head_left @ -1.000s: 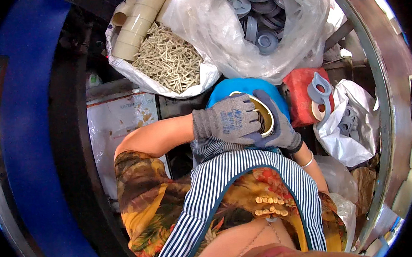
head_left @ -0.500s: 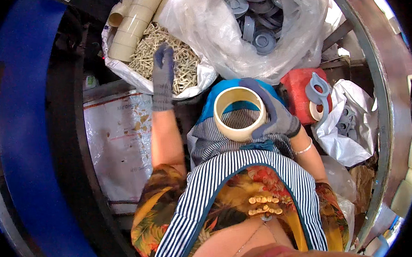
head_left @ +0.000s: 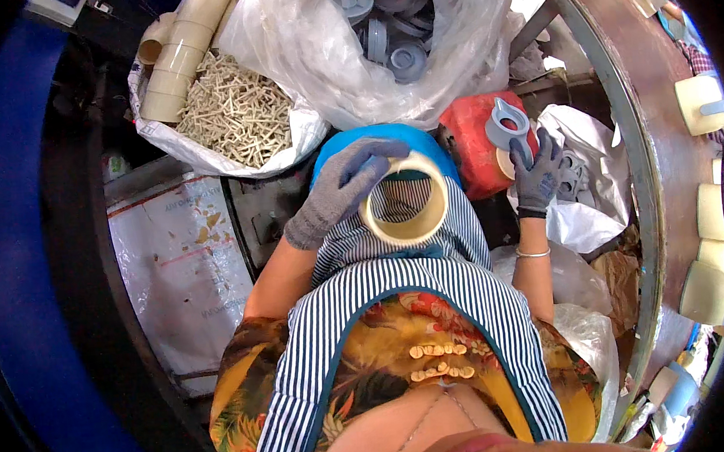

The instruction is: The person fits grey lids onto cream-colored ceramic pitchers and moves the completed items to a side table.

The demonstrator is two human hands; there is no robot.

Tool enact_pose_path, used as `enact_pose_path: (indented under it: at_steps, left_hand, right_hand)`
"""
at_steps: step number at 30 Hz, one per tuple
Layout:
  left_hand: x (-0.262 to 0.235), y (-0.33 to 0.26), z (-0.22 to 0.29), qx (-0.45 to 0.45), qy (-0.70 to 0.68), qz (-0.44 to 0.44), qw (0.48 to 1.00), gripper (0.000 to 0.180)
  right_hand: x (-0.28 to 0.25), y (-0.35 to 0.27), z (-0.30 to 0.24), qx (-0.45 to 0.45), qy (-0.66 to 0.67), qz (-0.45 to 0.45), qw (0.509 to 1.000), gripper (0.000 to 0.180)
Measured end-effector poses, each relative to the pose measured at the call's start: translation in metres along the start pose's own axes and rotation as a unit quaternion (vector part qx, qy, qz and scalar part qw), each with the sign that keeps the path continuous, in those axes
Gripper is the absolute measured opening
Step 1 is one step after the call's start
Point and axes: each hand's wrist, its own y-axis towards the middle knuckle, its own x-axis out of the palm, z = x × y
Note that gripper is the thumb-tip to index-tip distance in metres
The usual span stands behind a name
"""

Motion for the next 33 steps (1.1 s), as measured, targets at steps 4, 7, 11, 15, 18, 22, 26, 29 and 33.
enact_pose_path:
  at_steps: [4, 7, 11, 15, 18, 22, 26, 29, 33]
  left_hand:
    - [0.011, 0.021, 0.016, 0.204, 0.189, -0.183, 0.943, 0.059]
    - [0.012, 0.02, 0.003, 0.196, 0.229, -0.095, 0.949, 0.063]
    - [-0.042, 0.03, -0.002, 0.12, 0.135, 0.098, 0.979, 0.047]
    - [-0.046, 0.031, -0.022, -0.168, -0.269, 0.005, 0.948, 0.039]
    - [-0.034, 0.028, -0.05, 0.074, 0.206, -0.061, 0.974, 0.057]
    - [-0.023, 0.026, -0.067, -0.132, -0.25, 0.03, 0.959, 0.059]
    - [-0.016, 0.029, -0.051, -0.139, -0.392, 0.02, 0.909, 0.079]
    - [-0.016, 0.031, -0.06, -0.123, -0.411, 0.013, 0.903, 0.088]
    - [-0.022, 0.034, -0.077, -0.093, -0.338, -0.001, 0.936, 0.083]
  right_hand:
    - [0.035, -0.029, 0.034, 0.082, 0.054, -0.119, 0.988, 0.057]
    - [0.043, -0.021, 0.042, 0.143, 0.159, -0.097, 0.972, 0.046]
    - [0.007, 0.023, 0.028, 0.276, 0.39, -0.101, 0.873, 0.036]
    - [-0.048, 0.058, -0.047, 0.277, 0.68, -0.207, 0.647, 0.031]
    - [-0.064, 0.062, -0.106, 0.317, 0.688, -0.335, 0.561, 0.029]
    - [-0.066, 0.069, -0.144, 0.402, 0.631, -0.426, 0.509, 0.029]
    - [-0.057, 0.074, -0.151, 0.399, 0.59, -0.468, 0.524, 0.034]
    - [-0.049, 0.072, -0.15, 0.383, 0.602, -0.482, 0.508, 0.035]
    - [-0.043, 0.065, -0.149, 0.376, 0.61, -0.477, 0.509, 0.035]
